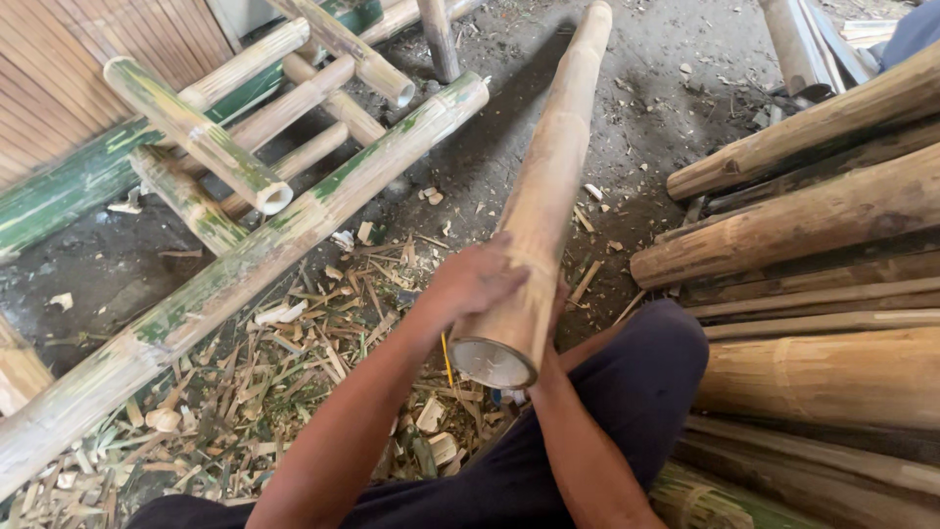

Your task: The person uses a hammer and chisel to carve a hole into a bamboo pole. They then measure and mark another bamboo pole with a tape measure and pencil.

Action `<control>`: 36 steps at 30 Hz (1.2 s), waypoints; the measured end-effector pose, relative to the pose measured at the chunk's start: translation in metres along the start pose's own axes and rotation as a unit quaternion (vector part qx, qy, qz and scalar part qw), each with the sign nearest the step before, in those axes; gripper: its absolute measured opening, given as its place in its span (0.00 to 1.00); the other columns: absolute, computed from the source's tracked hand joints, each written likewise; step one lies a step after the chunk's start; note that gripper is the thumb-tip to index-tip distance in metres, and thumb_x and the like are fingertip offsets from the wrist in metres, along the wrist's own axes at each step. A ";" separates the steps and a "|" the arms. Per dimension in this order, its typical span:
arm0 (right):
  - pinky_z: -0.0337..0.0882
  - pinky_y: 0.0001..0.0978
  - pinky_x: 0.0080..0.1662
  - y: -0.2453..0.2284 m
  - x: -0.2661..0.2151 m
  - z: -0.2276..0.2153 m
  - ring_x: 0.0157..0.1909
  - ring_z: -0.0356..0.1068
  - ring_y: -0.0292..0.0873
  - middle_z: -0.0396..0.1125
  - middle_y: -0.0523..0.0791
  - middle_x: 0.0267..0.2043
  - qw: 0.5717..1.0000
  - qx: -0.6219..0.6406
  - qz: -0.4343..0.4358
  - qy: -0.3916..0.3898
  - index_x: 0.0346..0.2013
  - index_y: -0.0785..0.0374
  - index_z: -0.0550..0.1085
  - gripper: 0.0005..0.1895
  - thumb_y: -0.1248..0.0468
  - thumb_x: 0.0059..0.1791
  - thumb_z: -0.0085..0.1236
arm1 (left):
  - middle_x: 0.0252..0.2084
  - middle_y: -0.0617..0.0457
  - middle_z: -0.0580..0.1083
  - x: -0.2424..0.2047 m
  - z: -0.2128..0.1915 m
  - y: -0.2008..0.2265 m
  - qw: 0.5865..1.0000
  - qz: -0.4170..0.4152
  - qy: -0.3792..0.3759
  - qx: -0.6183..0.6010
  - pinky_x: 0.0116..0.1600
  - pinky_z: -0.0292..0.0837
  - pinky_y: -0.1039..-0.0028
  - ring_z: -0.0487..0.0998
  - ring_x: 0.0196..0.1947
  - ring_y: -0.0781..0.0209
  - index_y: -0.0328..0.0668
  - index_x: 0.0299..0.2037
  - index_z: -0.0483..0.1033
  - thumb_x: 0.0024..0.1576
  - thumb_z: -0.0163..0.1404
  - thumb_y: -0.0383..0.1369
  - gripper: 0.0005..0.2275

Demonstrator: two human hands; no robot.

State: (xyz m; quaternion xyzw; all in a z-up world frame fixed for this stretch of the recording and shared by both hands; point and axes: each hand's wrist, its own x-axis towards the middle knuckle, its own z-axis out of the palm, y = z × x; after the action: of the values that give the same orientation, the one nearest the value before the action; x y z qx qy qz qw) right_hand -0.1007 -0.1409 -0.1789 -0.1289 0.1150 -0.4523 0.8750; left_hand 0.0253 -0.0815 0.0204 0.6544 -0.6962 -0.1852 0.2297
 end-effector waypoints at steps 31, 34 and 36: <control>0.66 0.56 0.61 0.174 0.092 0.040 0.65 0.62 0.63 0.60 0.62 0.66 0.682 -0.731 0.011 0.028 0.69 0.67 0.54 0.51 0.49 0.41 0.71 | 0.63 0.37 0.69 -0.221 -0.016 -0.302 0.924 -0.319 -0.133 -0.164 0.62 0.69 0.56 0.73 0.58 0.46 0.50 0.74 0.36 0.39 0.72 0.47 0.59; 0.58 0.55 0.67 0.164 0.094 0.042 0.72 0.50 0.64 0.48 0.57 0.74 0.397 -0.902 -0.042 -0.163 0.77 0.57 0.45 0.59 0.54 0.40 0.70 | 0.64 0.37 0.71 -0.291 -0.017 -0.346 0.914 -0.339 -0.153 -0.162 0.63 0.68 0.59 0.74 0.58 0.48 0.51 0.74 0.39 0.39 0.72 0.46 0.58; 0.57 0.57 0.65 0.178 0.093 0.043 0.75 0.46 0.61 0.47 0.53 0.76 0.259 -0.929 -0.046 -0.261 0.76 0.51 0.45 0.56 0.58 0.40 0.68 | 0.67 0.40 0.67 -0.338 -0.018 -0.370 0.885 -0.399 -0.184 -0.151 0.62 0.72 0.58 0.78 0.57 0.48 0.57 0.76 0.39 0.38 0.70 0.45 0.57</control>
State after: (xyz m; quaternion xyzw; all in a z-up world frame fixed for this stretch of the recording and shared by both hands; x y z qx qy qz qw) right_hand 0.1011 -0.1129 -0.2046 -0.9694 0.2154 -0.0173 0.1163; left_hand 0.3538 0.2287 -0.1971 0.7883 -0.3694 -0.4818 0.1001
